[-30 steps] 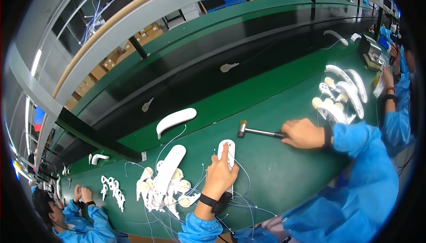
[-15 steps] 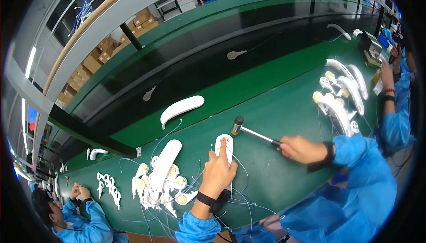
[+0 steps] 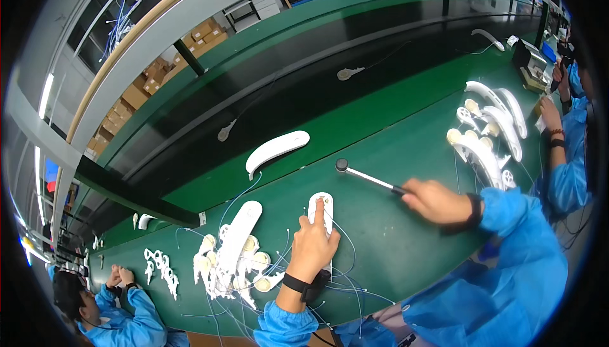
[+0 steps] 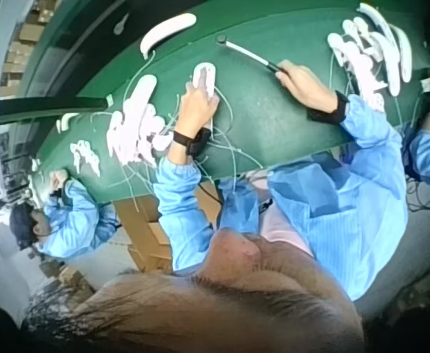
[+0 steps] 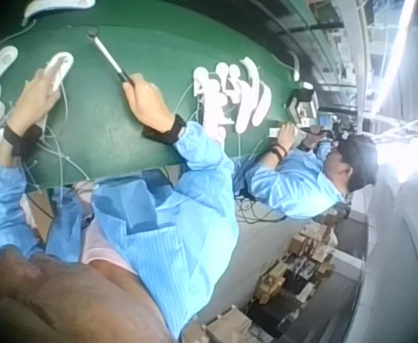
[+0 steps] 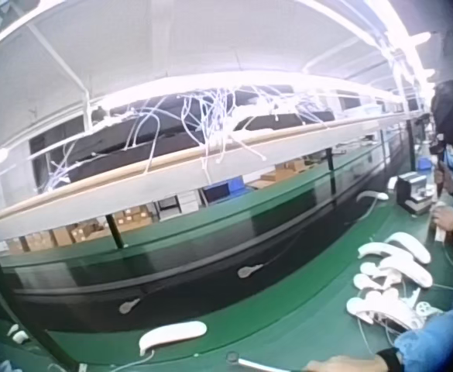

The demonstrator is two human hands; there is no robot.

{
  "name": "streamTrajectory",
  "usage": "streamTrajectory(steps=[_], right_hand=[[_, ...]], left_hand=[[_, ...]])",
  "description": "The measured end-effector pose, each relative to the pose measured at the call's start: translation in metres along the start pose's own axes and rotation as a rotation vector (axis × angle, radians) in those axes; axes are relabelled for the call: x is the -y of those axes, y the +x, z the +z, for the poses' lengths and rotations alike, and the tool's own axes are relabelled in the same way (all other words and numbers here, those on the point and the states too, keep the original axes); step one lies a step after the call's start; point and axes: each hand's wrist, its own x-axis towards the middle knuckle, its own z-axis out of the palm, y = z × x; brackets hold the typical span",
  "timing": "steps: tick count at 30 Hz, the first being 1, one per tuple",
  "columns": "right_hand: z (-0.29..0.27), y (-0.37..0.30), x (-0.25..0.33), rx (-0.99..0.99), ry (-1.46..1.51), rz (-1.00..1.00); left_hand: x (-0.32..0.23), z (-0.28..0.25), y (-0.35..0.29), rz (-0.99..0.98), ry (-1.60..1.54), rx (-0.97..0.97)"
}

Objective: Assembling components into white plastic housings and using a small hammer to tap parts into place.

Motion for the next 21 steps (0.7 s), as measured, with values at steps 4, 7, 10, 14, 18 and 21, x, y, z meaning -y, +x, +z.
streamTrajectory(steps=[4, 7, 10, 14, 18, 21], right_hand=[[-0.021, 0.009, -0.018, -0.007, -0.326, 0.014], [-0.028, 0.025, -0.013, -0.203, -0.426, -0.299], [-0.019, 0.055, 0.007, 0.089, 0.35, -0.026], [-0.035, 0.102, 0.011, 0.266, 0.86, 0.034], [-0.087, 0.175, -0.061, -0.075, 0.986, 0.071], [-0.141, 0.205, -0.147, -0.127, 0.714, 0.305]], left_hand=[[0.009, -0.002, 0.0, 0.005, -0.113, 0.028], [-0.006, -0.014, -0.005, 0.111, -0.187, -0.042], [-0.048, -0.031, 0.003, 0.244, -0.204, 0.054], [-0.084, -0.054, 0.036, 0.426, -0.239, -0.054], [-0.058, -0.08, 0.111, 0.478, -0.275, -0.565], [-0.025, -0.082, 0.174, 0.277, -0.183, -0.513]])
